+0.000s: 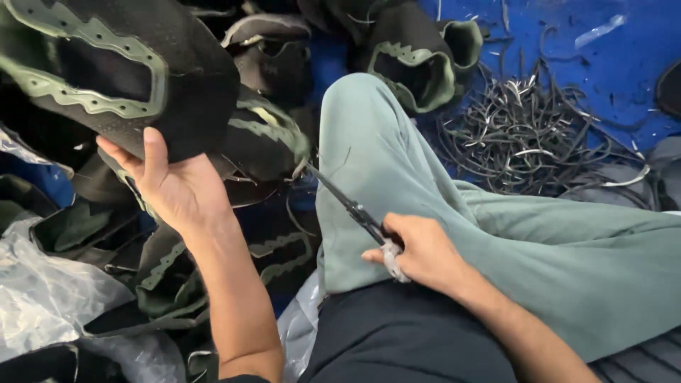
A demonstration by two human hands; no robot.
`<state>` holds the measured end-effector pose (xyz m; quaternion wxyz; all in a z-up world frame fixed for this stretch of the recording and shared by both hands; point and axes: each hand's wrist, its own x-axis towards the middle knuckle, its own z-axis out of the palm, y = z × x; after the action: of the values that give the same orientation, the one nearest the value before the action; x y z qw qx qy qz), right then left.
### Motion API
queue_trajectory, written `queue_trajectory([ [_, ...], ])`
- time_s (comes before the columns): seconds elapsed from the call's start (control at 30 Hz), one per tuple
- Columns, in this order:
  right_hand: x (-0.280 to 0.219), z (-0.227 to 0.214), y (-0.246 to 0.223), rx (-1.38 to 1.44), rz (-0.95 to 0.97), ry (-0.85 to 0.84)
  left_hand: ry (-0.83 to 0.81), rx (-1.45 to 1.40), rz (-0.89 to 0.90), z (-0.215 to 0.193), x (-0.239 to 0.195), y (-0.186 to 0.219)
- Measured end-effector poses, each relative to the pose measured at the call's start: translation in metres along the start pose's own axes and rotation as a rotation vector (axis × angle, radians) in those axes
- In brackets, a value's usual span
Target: The person trims excess material from shoe upper components using scissors.
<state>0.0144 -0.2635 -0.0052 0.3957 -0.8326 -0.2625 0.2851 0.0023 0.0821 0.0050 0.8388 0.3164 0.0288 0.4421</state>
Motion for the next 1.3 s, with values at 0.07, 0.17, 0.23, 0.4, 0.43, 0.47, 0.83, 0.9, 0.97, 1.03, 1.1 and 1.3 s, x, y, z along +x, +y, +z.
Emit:
queue_trajectory([
  [0.07, 0.005, -0.001, -0.003, -0.090, -0.082, 0.067, 0.059, -0.006, 0.004, 0.005, -0.007, 0.007],
  [0.17, 0.015, -0.003, -0.012, -0.216, -0.179, 0.179, 0.098, -0.018, 0.000, 0.015, -0.011, 0.012],
  [0.23, 0.024, -0.004, -0.021, -0.243, -0.182, 0.212, 0.088, -0.012, -0.018, 0.021, -0.015, 0.013],
  [0.4, 0.047, -0.001, -0.037, -0.226, -0.224, 0.170, 0.093, -0.004, 0.035, 0.037, -0.025, 0.017],
  [0.43, 0.051, 0.000, -0.040, -0.222, -0.224, 0.166, 0.095, 0.001, 0.035, 0.035, -0.027, 0.020],
  [0.47, 0.055, 0.001, -0.044, -0.227, -0.207, 0.119, 0.123, -0.011, 0.025, 0.033, -0.029, 0.022],
  [0.83, 0.069, 0.012, -0.056, -0.201, -0.315, 0.088, 0.085, -0.001, -0.013, 0.055, -0.049, 0.038],
  [0.9, 0.057, 0.014, -0.054, -0.187, -0.249, 0.068, 0.042, 0.096, 0.038, 0.066, -0.051, 0.039],
  [0.97, 0.051, 0.014, -0.050, -0.176, -0.242, 0.077, 0.072, 0.126, 0.055, 0.074, -0.053, 0.037],
  [1.03, 0.050, 0.015, -0.048, -0.163, -0.235, 0.088, 0.100, 0.157, 0.071, 0.077, -0.058, 0.035],
  [1.1, 0.056, 0.016, -0.050, -0.204, -0.299, 0.105, 0.053, 0.152, 0.048, 0.076, -0.062, 0.032],
  [1.3, 0.056, 0.016, -0.045, -0.124, -0.232, 0.077, 0.045, 0.243, 0.101, 0.080, -0.068, 0.032],
])
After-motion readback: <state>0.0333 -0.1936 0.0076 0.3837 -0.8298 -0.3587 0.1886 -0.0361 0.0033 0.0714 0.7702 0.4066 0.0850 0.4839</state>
